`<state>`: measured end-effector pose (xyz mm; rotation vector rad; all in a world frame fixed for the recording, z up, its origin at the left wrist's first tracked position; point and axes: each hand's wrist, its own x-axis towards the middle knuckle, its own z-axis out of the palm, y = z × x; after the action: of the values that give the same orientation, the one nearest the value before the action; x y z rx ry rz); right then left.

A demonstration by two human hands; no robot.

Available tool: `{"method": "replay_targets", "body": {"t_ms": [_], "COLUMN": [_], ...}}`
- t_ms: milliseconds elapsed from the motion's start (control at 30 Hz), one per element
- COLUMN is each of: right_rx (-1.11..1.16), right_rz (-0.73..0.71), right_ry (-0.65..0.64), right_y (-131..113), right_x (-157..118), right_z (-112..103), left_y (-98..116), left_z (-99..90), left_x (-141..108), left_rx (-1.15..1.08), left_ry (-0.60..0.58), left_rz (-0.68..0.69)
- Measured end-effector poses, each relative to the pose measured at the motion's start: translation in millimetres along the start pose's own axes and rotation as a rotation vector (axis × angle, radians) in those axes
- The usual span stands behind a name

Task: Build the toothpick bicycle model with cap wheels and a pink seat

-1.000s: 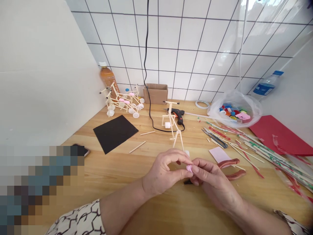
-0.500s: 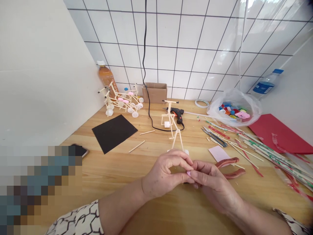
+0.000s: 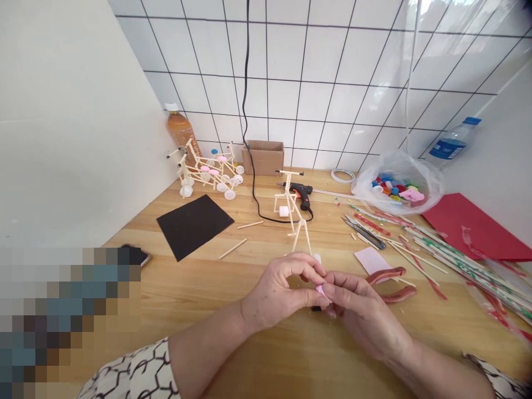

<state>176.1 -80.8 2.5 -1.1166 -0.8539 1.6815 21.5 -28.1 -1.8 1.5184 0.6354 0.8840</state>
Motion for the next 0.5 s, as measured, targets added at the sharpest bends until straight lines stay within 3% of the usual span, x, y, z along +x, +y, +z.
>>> {"method": "replay_targets", "body": {"t_ms": [300,500], "right_rx": [0.140,0.117], "right_rz": [0.063,0.059], "right_ry": [-0.096,-0.099], "right_y": [-2.2,-1.2], "right_x": [1.0,-1.2], "right_z": [-1.4,0.0], "left_y": [-8.4,-8.2], "left_z": [-1.4,2.3], "left_x": [4.1,2.2], "left_rx": [-0.447,-0.539], "left_ry": [-0.053,-0.044], "left_rz": [-0.171,-0.215]}}
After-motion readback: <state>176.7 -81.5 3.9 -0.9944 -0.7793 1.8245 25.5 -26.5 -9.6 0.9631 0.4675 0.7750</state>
